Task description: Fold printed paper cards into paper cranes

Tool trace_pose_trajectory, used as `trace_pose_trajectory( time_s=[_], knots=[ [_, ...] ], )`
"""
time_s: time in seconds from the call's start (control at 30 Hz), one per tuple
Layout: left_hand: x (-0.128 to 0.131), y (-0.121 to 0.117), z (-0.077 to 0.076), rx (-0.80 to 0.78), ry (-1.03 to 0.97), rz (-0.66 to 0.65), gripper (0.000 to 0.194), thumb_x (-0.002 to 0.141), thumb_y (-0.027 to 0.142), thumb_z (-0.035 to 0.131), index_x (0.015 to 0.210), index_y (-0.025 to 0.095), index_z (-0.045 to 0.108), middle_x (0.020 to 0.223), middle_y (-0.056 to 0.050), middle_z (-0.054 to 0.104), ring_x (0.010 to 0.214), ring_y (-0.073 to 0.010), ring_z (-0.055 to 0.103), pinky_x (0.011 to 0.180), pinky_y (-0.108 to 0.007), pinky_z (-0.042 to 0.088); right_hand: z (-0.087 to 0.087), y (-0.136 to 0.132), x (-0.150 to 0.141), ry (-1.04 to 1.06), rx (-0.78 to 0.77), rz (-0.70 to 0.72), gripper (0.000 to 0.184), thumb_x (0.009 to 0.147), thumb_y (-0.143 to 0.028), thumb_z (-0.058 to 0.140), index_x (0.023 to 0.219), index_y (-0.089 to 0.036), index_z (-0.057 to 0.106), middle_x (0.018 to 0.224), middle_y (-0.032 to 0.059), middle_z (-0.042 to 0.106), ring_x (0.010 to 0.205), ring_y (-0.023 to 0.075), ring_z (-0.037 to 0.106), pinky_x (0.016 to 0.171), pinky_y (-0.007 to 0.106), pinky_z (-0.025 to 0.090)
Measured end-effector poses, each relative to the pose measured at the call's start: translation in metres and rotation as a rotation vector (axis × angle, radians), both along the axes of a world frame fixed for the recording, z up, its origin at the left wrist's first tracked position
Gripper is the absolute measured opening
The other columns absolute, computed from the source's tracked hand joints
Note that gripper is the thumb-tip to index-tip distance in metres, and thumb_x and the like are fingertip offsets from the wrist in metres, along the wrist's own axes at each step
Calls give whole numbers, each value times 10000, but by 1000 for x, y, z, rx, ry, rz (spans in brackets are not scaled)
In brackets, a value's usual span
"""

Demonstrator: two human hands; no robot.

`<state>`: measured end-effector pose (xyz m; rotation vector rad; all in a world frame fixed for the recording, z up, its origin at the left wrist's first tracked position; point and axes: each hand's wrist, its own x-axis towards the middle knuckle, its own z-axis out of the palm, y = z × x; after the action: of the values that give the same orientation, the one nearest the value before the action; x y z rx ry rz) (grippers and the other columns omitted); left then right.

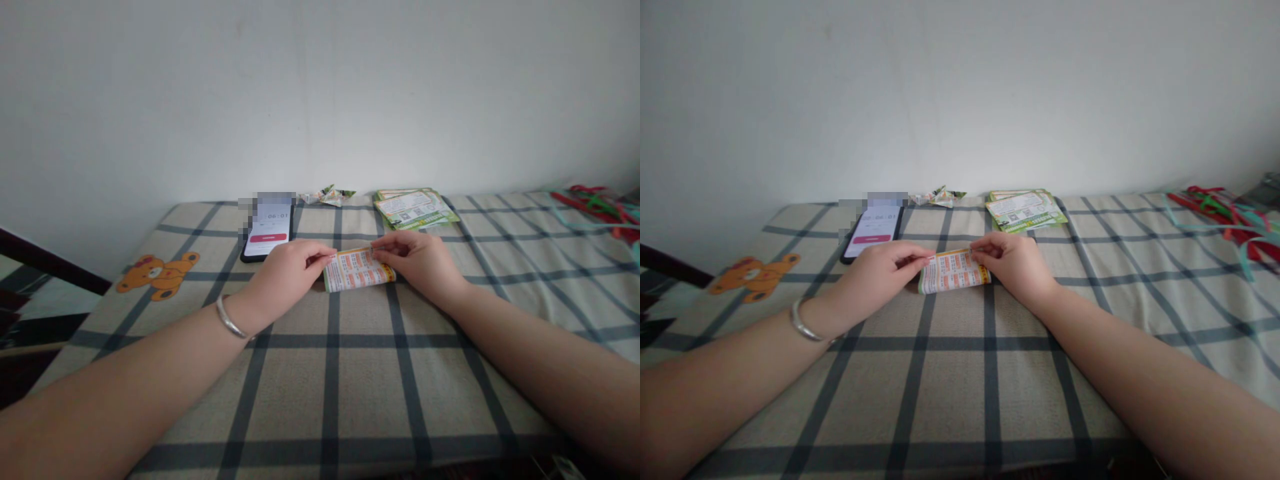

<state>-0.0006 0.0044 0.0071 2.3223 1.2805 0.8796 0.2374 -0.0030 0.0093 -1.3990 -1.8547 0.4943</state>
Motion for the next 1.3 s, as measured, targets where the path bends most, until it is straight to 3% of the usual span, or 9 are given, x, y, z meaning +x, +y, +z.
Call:
trace_pose_trajectory(
  time_s=[0.3,0.6,0.73,0.93,1.1,1.3],
  knots=[
    [-1,5,-2,220,214,-68,134,896,190,611,935,169,738,876,-45,694,865,-193,610,803,-351,482,1,0,-2,-113,-21,30,136,801,-253,682,901,-207,760,738,14,727,601,131,606,553,252,459],
    [-1,4,2,282,378,-97,207,946,223,523,955,185,727,899,-45,698,881,-202,567,820,-374,431,-3,8,2,-280,57,130,135,813,-228,669,912,-227,762,876,28,745,772,178,632,684,312,467],
    [-2,1,3,370,458,-81,241,964,284,498,952,203,725,872,-44,688,865,-205,528,802,-372,414,-4,13,6,-345,59,140,154,824,-272,667,938,-250,768,842,31,733,773,186,617,697,328,450],
    [-1,0,3,399,454,-62,191,912,238,582,1064,214,695,1001,-57,659,962,-241,488,868,-401,418,-2,14,6,-348,24,137,164,826,-288,663,939,-238,771,848,33,737,779,186,615,695,327,443],
    [1,4,0,364,442,-286,180,924,162,550,1039,192,686,980,-45,653,978,-211,524,881,-353,459,-4,15,6,-327,21,138,170,818,-282,666,946,-231,767,865,30,744,783,181,630,695,319,453],
    [-1,3,0,317,439,-357,281,952,94,428,1097,177,653,1112,-54,641,1041,-179,564,955,-343,473,-4,14,9,-300,15,148,159,813,-267,668,938,-227,759,880,31,749,777,180,646,685,314,467]
  ],
)
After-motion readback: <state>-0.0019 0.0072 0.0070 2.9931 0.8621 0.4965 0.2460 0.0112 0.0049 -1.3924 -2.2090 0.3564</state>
